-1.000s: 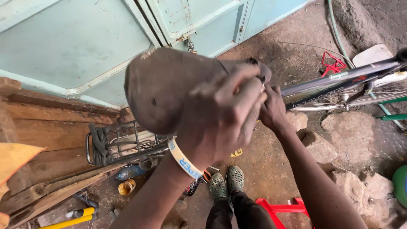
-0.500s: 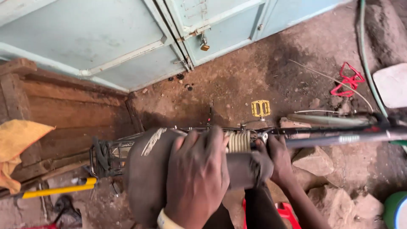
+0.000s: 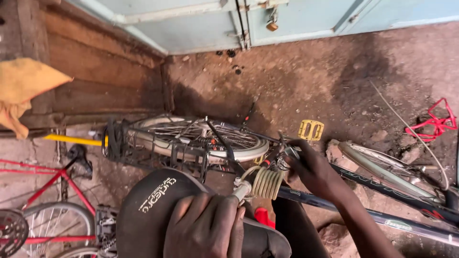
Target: The person uses a wrench to tighten a bolt on the rear rack of a bicycle. The bicycle is positioned upside down on a stand, and the person works on the attachment point near the seat post.
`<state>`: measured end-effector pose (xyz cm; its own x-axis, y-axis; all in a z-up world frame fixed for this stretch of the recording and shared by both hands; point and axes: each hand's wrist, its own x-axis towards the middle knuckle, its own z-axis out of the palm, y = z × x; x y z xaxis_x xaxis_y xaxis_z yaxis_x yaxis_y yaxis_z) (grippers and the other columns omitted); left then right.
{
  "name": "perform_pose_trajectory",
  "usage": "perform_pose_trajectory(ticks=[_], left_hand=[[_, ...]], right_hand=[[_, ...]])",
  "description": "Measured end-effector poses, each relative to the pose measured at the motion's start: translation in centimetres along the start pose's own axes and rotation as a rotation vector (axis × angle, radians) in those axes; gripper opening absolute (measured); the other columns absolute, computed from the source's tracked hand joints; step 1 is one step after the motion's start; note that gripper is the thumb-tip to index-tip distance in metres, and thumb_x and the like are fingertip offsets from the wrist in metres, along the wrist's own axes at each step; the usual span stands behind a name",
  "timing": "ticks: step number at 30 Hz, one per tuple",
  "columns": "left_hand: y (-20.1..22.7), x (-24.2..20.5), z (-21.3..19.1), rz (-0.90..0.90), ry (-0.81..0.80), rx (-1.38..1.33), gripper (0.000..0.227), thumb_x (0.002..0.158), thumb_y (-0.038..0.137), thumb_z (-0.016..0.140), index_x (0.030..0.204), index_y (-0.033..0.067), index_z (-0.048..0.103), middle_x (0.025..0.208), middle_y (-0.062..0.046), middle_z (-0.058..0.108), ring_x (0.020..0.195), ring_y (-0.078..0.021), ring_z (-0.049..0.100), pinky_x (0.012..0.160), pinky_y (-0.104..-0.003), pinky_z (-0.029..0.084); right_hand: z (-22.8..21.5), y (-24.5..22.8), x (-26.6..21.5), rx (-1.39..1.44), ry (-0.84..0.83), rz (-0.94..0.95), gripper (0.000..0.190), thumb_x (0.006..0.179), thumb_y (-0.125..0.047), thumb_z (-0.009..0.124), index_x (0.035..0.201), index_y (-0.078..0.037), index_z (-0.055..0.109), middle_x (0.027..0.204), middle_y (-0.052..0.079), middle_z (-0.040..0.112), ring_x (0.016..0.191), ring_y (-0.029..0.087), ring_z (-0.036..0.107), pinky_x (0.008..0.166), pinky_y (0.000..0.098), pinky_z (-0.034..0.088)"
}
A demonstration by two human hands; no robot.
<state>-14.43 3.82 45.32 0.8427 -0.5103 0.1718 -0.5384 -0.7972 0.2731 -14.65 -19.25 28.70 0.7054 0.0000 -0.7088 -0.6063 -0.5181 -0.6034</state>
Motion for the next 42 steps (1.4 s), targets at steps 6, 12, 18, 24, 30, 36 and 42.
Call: perform_pose_trajectory(ticks=[6,12,18,24,30,36,42], left_hand=[[0.0,-1.7,1.1,-0.056,0.075,0.06,0.017,0.096,0.023,0.054,0.083,0.0137,0.062,0.073,0.003,0.064,0.076,-0.0177,0.063,0.1,-0.051,0.042],[-0.1,-4.1,2.6,-0.065,0.081,0.111,0.016,0.092,0.027,0.056,0.078,0.0189,0.059,0.072,0.005,0.068,0.078,-0.0152,0.067,0.097,-0.05,0.043],[0.0,-7.3,3.2,-0.136,-0.041,0.127,0.012,0.08,0.031,0.065,0.077,0.0232,0.058,0.065,0.01,0.064,0.082,-0.0119,0.067,0.098,-0.052,0.043],[-0.2,-10.4,4.4,-0.163,0.04,0.149,0.013,0.08,0.034,0.056,0.071,0.0254,0.054,0.054,0.014,0.058,0.073,-0.007,0.068,0.09,-0.049,0.045],[-2.0,-10.7,3.3,-0.181,-0.119,0.064,0.018,0.076,0.034,0.064,0.068,0.0251,0.05,0.057,0.013,0.055,0.08,-0.007,0.065,0.095,-0.052,0.042],[-2.0,-10.4,4.5,-0.172,-0.101,0.052,0.018,0.079,0.033,0.063,0.069,0.0247,0.05,0.057,0.012,0.054,0.077,-0.0089,0.064,0.093,-0.051,0.043],[-2.5,-9.6,4.6,-0.151,-0.087,0.049,0.019,0.082,0.032,0.063,0.07,0.0243,0.051,0.057,0.01,0.054,0.075,-0.0107,0.063,0.092,-0.05,0.044]], right_hand=[[4.2,1.6,7.7,-0.01,-0.237,-0.411,0.039,0.1,-0.041,0.049,0.13,-0.017,0.058,0.112,0.006,0.074,0.095,0.018,0.066,0.078,0.0378,0.051],[8.6,1.3,12.0,-0.117,-0.321,-0.56,0.016,0.104,-0.028,0.051,0.101,-0.018,0.063,0.094,0.001,0.069,0.083,0.018,0.063,0.075,0.0351,0.047],[11.5,0.2,12.6,-0.067,-0.336,-0.166,0.033,0.094,-0.039,0.062,0.095,-0.01,0.078,0.084,0.004,0.073,0.072,0.016,0.06,0.065,0.0333,0.044],[15.5,1.7,14.0,0.025,-0.362,0.001,0.026,0.089,-0.027,0.072,0.072,-0.007,0.07,0.067,0.001,0.053,0.065,0.014,0.047,0.057,0.0339,0.035],[16.9,1.3,14.1,0.007,-0.355,0.062,0.024,0.085,-0.019,0.073,0.067,-0.009,0.06,0.068,0.0,0.05,0.064,0.014,0.043,0.055,0.0339,0.031],[17.8,2.1,15.8,0.148,-0.394,0.046,0.034,0.081,-0.031,0.077,0.063,-0.004,0.066,0.044,0.007,0.046,0.038,0.016,0.041,0.043,0.0299,0.032],[18.5,3.0,17.1,0.052,-0.406,0.086,0.028,0.077,-0.031,0.078,0.067,-0.006,0.072,0.047,0.008,0.05,0.037,0.016,0.045,0.039,0.0281,0.035]])
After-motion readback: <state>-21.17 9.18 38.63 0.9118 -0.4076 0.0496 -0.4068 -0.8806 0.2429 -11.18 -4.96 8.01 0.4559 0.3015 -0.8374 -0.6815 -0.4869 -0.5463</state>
